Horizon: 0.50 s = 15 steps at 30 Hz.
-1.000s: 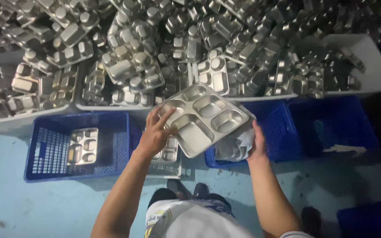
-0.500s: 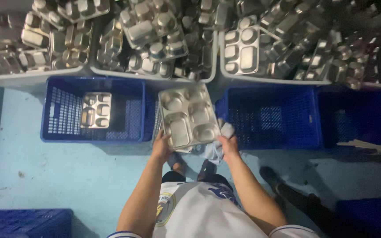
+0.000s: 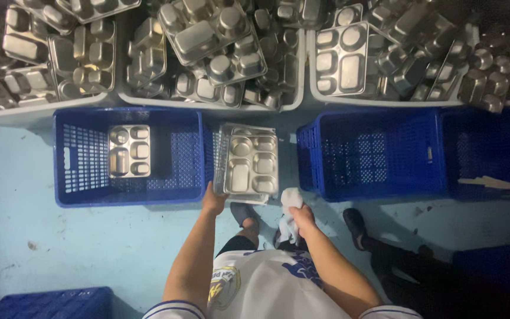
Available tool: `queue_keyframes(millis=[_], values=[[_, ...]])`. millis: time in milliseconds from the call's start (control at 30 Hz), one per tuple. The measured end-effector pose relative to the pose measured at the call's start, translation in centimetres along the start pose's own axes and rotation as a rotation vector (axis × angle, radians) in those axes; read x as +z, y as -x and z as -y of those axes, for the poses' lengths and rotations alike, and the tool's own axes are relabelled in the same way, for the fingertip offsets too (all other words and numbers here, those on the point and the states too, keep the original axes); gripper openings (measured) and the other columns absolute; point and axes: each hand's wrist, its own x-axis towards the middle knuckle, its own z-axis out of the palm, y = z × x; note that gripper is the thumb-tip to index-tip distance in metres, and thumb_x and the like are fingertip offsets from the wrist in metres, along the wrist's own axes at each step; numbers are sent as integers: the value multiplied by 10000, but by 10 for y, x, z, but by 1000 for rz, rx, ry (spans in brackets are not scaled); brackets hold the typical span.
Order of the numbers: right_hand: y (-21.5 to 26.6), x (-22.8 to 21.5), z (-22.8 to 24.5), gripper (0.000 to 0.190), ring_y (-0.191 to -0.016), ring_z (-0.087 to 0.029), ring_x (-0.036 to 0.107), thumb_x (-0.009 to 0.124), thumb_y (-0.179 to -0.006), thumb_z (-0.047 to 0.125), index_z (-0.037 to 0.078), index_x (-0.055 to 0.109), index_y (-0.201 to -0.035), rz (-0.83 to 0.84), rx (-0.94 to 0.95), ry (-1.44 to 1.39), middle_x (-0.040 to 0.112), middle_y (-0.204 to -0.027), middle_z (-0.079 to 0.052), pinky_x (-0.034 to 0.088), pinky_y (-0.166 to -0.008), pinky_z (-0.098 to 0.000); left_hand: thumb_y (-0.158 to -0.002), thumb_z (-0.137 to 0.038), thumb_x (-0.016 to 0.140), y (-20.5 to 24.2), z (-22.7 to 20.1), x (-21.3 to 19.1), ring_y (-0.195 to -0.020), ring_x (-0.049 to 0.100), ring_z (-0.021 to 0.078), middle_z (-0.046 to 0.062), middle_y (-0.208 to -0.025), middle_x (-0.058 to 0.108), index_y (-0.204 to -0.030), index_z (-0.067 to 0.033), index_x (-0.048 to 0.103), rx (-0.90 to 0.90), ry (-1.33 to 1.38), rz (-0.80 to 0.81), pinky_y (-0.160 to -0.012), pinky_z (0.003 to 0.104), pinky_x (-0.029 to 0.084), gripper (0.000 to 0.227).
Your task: The person repeatedly picks up stainless steel compartmentalized trays from a large pile, wipes each tray with a white cloth, and places the cleaned trays into blue plastic baskets. The process is continuous and repetitive throughout the clip.
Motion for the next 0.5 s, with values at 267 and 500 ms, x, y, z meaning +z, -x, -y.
queue_keyframes(millis=[267, 500], values=[[-41, 20, 64, 418, -997, -285, 711, 682, -854, 158, 36, 648, -1253, 46, -18, -160, 718, -1133, -138, 579, -824, -436, -813, -378, 824, -62, -51, -11, -1263, 609, 335, 247, -1360, 626, -1522, 6, 387, -112, 53, 70, -1051, 381, 470, 917], [-115, 39, 167, 422, -999, -300, 704, 692, -828, 172, 40, 654, -1227, 131, -33, -384, 726, -1097, -123, 573, -857, -453, -829, -309, 799, -186, -126, -27, -1253, 605, 278, 195, -1354, 631, -1456, 37, 468, -105, 516, -99, -1060, 364, 451, 788]])
